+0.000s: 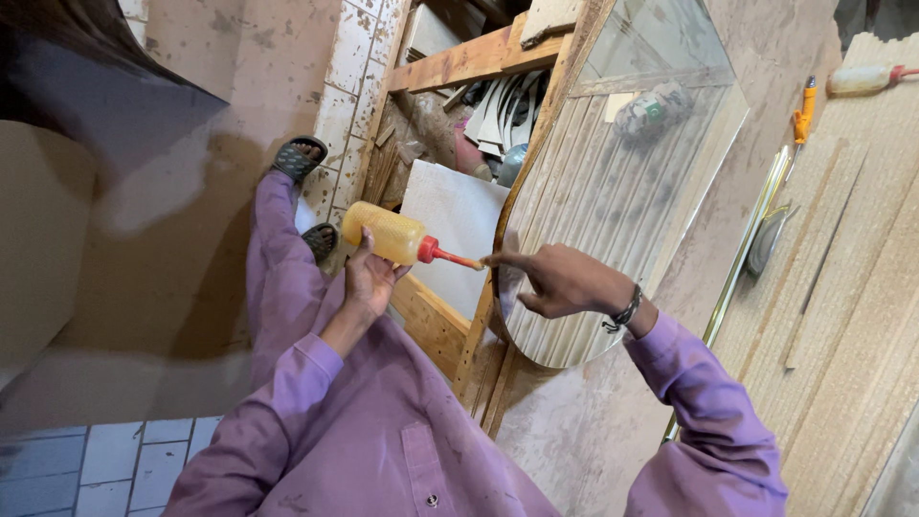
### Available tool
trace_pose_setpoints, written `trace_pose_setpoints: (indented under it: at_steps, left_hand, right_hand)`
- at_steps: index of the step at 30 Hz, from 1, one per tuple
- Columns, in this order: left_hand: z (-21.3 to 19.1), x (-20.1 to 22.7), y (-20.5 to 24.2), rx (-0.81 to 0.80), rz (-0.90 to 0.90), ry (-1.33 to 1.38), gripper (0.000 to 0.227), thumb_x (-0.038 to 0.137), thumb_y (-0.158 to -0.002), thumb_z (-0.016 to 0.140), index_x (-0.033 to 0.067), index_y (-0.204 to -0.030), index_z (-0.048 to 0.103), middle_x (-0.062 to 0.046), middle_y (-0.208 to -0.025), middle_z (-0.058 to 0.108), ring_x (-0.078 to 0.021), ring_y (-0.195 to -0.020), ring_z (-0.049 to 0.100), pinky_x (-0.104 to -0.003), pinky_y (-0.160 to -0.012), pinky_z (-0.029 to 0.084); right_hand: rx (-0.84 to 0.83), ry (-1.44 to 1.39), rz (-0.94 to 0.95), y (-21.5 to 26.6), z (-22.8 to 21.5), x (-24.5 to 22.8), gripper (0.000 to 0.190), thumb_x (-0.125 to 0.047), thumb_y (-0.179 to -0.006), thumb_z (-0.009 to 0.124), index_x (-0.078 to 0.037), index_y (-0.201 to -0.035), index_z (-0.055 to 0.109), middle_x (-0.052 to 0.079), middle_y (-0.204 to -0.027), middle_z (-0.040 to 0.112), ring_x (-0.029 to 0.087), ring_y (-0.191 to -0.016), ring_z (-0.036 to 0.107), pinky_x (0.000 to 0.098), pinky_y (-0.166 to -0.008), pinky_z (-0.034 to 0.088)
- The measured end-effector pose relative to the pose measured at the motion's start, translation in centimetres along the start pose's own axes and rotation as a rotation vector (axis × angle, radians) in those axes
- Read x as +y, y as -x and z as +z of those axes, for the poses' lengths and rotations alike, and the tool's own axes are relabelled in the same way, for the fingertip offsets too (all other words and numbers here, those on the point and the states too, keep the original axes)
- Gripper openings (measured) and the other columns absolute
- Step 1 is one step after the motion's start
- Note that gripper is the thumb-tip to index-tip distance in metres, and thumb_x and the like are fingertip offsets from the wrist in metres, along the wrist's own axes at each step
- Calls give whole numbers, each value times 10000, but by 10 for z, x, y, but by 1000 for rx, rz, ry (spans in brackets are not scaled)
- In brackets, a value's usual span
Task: The person applies glue from a yellow bottle along the edges of a mirror, smoothing it with a finger. The person repeats this process on multiple mirrors, handling each one individually.
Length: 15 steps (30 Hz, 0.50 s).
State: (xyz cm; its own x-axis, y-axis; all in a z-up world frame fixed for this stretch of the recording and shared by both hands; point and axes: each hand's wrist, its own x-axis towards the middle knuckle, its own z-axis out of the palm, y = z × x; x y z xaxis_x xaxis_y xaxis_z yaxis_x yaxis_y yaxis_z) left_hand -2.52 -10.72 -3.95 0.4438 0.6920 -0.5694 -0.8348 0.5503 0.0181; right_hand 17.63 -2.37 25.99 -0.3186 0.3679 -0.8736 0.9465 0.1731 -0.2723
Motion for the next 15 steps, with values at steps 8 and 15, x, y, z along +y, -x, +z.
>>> trace_pose_setpoints:
  at_steps: [8, 15]
  left_hand:
    - [25, -20, -29, 270, -21, 202, 780, 670, -764, 676, 233, -1389, 514, -10, -1335, 606, -200, -1181, 603, -443, -930, 529]
    - [76, -23, -72, 191, -14, 255, 718, 611, -790, 738, 233, -1361, 520, -17, -1296, 603, -216, -1167, 591, -429, -948, 503]
  right_hand:
    - [104, -964, -9, -5, -31, 63, 543, -305, -1040, 535, -175, -1566, 495, -124, -584, 424, 50, -437, 406, 219, -424, 458]
    - [517, -639, 69, -32, -86, 91, 621, -232, -1077, 510, -248, -1661, 300, -102, -663, 531, 68, -528, 471, 233, -514, 440]
